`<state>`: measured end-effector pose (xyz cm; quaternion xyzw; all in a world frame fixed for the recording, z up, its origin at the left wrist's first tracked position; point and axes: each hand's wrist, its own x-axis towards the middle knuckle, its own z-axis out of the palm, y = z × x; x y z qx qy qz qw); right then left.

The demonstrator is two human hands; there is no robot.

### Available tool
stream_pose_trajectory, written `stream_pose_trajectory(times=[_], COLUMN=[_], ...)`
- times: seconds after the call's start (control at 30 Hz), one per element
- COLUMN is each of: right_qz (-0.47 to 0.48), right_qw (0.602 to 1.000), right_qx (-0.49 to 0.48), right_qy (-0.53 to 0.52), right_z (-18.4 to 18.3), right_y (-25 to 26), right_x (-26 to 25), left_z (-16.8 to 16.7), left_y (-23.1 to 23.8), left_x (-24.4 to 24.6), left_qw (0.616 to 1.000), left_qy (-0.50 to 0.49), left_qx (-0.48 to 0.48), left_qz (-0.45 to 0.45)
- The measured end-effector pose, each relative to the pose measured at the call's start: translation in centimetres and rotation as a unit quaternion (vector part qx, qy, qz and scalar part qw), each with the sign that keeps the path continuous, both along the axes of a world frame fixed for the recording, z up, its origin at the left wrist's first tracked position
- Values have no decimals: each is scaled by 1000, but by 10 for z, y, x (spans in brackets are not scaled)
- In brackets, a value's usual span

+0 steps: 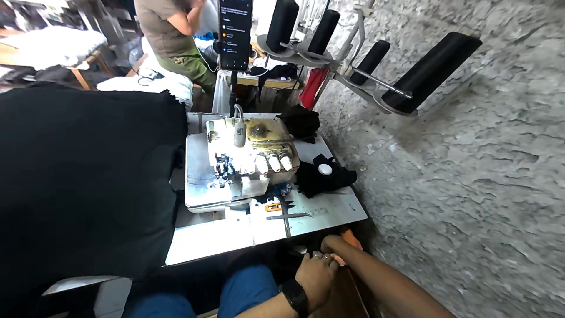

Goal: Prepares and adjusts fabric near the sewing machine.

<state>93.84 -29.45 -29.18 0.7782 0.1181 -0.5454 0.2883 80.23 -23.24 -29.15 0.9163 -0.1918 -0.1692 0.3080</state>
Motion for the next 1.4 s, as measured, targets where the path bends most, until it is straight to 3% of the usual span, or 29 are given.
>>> stream_pose_trajectory(times=[0.13,0.33,0.5,0.77,0.93,1.07,1.17,1.4], right_qz=[62,40,128,120,14,150,132,139], right_qw=[998,998,985,979,988,981,979,969], right_qx=[-5,57,114,159,152,123,153,178], right_qy=[-22,2,5,-39,4,-14,-24,-102], right_z=[2,3,18,4,0,0,-4,26], right_y=[0,-15,-30,-52,-49,-50,-57,-42], right_x=[-22,-7,-7,-14,8,-5,-3,-25], left_z=[-3,-12,-31,-29,-32,-28,-25,-17], left_y=[-3,-9,-9,-7,-14,-13,-7,-1], left_x=[-2,-4,3,13,11,11,15,12], left_qw=[1000,994,988,991,991,992,992,993], left_qy=[-14,-90,-151,-136,-133,-122,-128,-114], left_qx=[9,56,31,14,8,9,-2,16], left_qz=[-9,5,20,3,0,-4,15,8])
